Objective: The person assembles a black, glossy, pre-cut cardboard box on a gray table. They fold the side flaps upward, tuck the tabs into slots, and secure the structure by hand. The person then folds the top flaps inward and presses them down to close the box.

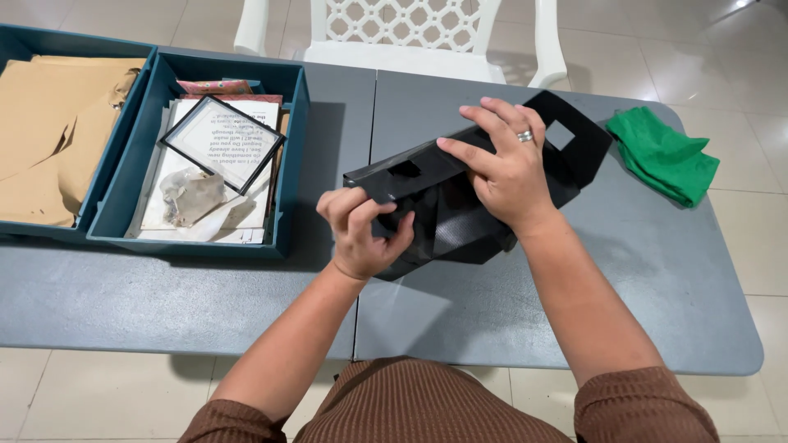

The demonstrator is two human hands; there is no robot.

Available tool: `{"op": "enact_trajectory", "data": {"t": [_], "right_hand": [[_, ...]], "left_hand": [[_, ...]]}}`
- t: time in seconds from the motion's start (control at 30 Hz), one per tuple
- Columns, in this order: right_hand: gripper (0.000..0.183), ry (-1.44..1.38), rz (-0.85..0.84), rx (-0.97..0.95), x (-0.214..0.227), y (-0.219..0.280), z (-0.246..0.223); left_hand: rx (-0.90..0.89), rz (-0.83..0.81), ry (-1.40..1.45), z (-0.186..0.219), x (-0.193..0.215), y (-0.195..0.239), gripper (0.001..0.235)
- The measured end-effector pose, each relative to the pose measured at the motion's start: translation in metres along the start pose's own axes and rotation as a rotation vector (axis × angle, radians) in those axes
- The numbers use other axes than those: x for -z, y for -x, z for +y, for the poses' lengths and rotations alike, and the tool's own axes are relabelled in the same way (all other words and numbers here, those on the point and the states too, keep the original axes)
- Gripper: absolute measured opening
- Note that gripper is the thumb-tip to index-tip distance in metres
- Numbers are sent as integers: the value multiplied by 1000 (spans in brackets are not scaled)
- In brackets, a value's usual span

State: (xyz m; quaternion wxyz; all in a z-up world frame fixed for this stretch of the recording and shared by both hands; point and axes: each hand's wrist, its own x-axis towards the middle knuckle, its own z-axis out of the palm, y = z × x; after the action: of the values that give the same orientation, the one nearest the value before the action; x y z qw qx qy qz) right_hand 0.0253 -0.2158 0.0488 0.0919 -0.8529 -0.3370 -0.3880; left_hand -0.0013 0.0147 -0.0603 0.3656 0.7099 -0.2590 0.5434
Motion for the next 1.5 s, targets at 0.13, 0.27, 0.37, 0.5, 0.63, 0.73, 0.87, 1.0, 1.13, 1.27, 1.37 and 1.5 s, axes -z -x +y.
{"op": "enact_trajectory", "data": {"t": [0.13,0.27,0.37,0.5,0.63,0.73,0.87,1.0,1.13,1.27,1.37,1.5], "right_hand": [[37,-2,7,-22,-1,0,0],[41,12,109,-27,6,8,-7],[46,-8,183,-62,10,24,-13],[65,-32,-85,-192,18,31,-28],[59,-63,-78,-178,12,37,-23],[58,-197,51,-199,9,39,-18],[42,-331,128,-199,6,38,-10],[33,-411,64,-191,0,25,-10],[32,-284,-78,-195,-8,15,-14],[25,-369,-277,-312,-13,16,-11],[29,-413,-318,-377,-19,22,-3],[24,-511,-151,-308,-15,22,-1]], "left_hand": [[38,81,177,7,6,-36,64],[289,-310,220,5,13,-66,56],[290,-371,118,4,14,-78,50],[331,-348,127,2,10,-82,42],[398,-355,106,-6,4,-79,35],[410,-340,117,-8,2,-80,41],[441,-355,150,-6,1,-78,48],[474,-356,181,-4,-1,-75,49],[523,-354,192,-8,-3,-74,40],[530,-346,175,-8,-4,-75,32],[548,-356,162,-10,-6,-74,33],[581,-367,163,-11,-6,-73,34]]}}
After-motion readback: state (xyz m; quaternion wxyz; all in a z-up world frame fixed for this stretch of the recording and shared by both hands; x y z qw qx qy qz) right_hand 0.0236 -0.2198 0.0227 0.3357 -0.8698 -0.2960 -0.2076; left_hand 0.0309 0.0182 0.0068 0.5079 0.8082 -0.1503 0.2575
